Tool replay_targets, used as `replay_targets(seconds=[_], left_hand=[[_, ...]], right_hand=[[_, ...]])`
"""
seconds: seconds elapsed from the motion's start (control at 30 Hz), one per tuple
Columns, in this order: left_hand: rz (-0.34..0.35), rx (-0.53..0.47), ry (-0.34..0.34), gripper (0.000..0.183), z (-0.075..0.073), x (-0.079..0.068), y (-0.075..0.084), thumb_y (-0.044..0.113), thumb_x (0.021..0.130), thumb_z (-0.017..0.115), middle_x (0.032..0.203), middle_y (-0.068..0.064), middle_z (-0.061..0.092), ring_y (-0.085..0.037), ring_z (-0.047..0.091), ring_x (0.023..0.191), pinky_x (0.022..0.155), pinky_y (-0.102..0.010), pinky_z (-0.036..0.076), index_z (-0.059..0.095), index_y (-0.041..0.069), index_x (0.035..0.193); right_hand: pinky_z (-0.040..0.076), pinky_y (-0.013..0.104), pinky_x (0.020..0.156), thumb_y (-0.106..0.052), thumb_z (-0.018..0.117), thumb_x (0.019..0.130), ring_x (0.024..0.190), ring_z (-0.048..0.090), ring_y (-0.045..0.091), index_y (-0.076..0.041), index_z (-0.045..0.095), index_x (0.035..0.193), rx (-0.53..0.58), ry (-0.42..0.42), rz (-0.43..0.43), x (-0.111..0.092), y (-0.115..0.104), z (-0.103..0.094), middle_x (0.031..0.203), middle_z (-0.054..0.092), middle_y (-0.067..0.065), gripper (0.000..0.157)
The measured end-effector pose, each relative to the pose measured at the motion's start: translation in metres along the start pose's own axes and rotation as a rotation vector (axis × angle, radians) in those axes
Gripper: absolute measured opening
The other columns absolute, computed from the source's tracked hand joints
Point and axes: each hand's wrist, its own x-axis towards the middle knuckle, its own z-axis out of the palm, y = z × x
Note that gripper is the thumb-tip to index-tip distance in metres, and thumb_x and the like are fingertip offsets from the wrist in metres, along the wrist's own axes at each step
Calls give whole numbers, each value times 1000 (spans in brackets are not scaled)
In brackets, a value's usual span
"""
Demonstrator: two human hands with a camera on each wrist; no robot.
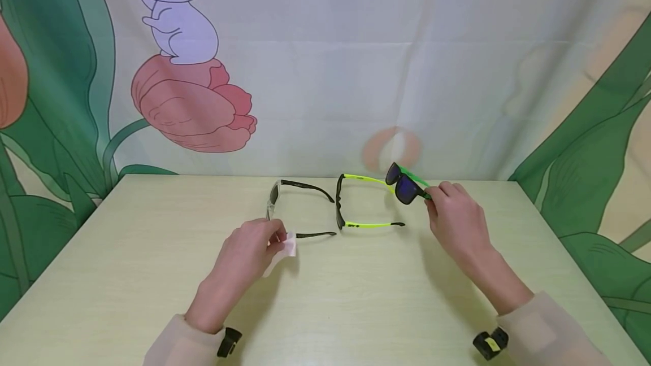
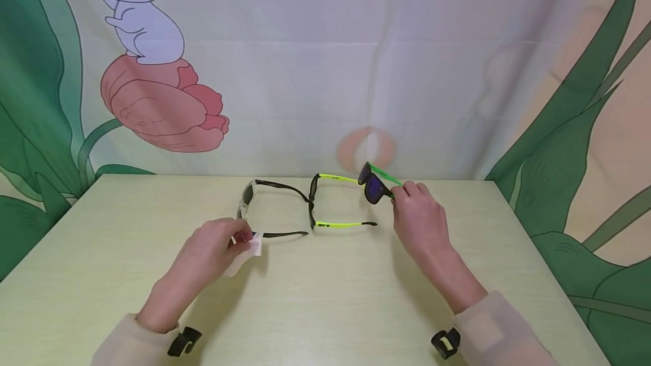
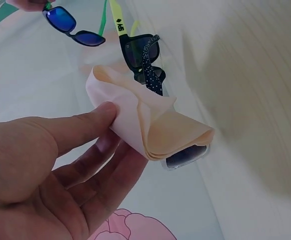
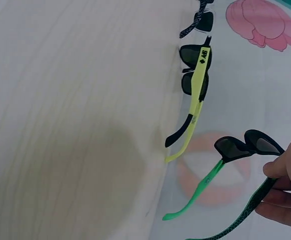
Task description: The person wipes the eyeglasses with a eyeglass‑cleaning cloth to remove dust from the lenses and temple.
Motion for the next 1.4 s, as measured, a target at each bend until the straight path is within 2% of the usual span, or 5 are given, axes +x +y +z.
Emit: replay_targets(seconds=[0.27,0.5,0.73,1.07,1.4], left_hand=[[30,-23,47,14,1,3,1,3,86,83,81,2,66,-13,59,69,60,-32,51,72,12,88],[68,-73,123,12,0,5,5,4,87,82,82,2,66,-12,58,69,61,-31,51,72,11,89],[93,-113,179,14,0,4,11,3,87,82,84,1,67,-13,60,70,62,-30,52,71,11,89],[114,-129,225,14,-5,2,24,3,87,82,84,1,65,-9,55,66,60,-27,50,71,10,91],[167,-150,256,15,-7,0,38,2,86,83,85,1,64,-11,60,71,65,-27,54,71,9,91]], right_hand=[[56,44,60,10,78,83,77,59,30,4,73,98,65,68,-34,-2,-13,-10,83,63,12,16],[55,40,60,12,80,81,76,59,29,4,73,97,109,116,-125,-3,-20,-12,84,61,10,19],[57,37,63,11,81,80,78,59,26,4,72,99,148,96,-193,-5,-25,-15,86,61,8,22],[58,34,63,11,83,79,79,60,21,2,73,101,207,71,-221,-7,-29,-17,88,63,7,26],[60,33,68,15,83,75,83,64,21,2,72,102,277,103,-282,-9,-38,-17,93,64,8,33]])
